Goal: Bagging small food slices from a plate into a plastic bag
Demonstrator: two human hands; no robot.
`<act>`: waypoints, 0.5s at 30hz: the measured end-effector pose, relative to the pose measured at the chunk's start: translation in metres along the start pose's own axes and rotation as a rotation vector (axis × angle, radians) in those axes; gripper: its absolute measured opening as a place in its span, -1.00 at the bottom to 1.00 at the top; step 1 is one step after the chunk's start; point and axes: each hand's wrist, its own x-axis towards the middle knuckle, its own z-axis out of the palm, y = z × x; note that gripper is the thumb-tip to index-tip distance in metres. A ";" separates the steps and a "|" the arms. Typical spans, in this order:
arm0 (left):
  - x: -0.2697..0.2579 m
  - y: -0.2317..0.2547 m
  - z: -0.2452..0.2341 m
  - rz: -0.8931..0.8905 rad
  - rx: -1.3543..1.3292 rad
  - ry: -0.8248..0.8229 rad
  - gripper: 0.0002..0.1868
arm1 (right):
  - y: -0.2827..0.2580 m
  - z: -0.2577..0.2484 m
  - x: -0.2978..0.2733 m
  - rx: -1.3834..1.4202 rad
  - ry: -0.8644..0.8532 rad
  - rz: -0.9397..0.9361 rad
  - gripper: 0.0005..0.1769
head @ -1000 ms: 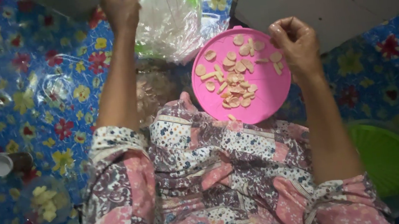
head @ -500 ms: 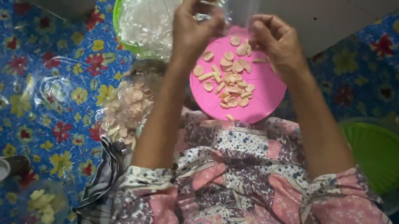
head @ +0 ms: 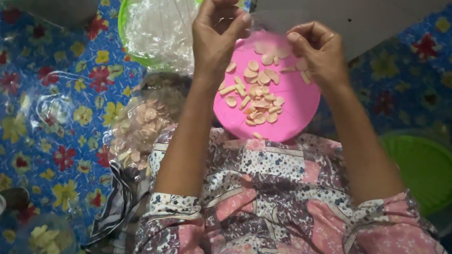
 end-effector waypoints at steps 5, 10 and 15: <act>0.006 -0.008 0.007 -0.014 0.289 -0.072 -0.62 | 0.016 -0.009 0.008 0.122 0.042 0.032 -0.93; 0.015 -0.023 0.002 0.003 0.418 0.067 -0.66 | 0.026 -0.016 0.011 0.177 0.075 0.060 -0.93; 0.013 -0.021 0.013 0.412 0.555 0.035 -0.79 | 0.009 -0.016 0.008 0.064 0.012 0.118 -0.85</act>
